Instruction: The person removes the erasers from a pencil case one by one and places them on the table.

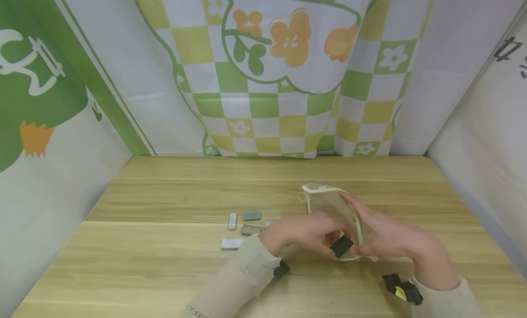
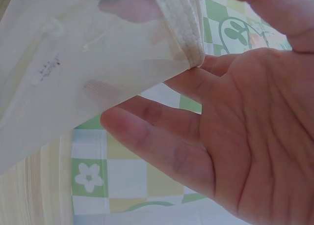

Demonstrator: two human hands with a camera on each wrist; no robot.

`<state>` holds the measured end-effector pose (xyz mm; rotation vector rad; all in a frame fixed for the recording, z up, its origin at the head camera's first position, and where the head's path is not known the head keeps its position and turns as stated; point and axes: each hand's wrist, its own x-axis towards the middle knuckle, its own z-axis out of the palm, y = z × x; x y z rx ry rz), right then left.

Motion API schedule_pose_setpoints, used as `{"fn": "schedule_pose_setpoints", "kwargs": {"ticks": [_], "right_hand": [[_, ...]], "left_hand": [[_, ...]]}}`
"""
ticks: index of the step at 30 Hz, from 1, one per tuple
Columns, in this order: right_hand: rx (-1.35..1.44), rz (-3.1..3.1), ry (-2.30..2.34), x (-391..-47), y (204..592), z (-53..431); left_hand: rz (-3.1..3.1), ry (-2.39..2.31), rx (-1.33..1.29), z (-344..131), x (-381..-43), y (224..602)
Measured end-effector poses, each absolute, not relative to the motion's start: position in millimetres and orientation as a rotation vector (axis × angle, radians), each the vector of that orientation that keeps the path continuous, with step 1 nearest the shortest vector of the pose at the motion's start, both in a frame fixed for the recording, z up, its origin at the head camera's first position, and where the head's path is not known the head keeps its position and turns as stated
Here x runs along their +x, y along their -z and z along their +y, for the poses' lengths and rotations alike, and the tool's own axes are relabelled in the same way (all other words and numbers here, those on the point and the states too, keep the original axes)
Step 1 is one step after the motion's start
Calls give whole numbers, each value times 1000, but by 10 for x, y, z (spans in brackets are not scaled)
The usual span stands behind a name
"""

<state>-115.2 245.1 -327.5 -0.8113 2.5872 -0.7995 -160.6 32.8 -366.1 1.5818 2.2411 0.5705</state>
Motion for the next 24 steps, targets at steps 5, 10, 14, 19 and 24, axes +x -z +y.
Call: {"fn": "schedule_pose_setpoints", "kwargs": {"ticks": [5,10,14,19,24], "right_hand": [[-788,2569,793,-1151,3255,2441],[-773,2550,794,-1138,3241,2433],[-772,2550,799,-1133,3235,2439],[-773,2564,797,-1133,3237,2444],[-784,2582,792,-1134,3256,2444]], "left_hand": [[2245,-583,1554,254,-1600,3656],[2252,-588,1556,192,-1602,3643],[2259,-583,1548,162,-1599,3639],[2244,-604,1557,120,-1575,3599],[2241,-619,1553,69,-1544,3553]]}}
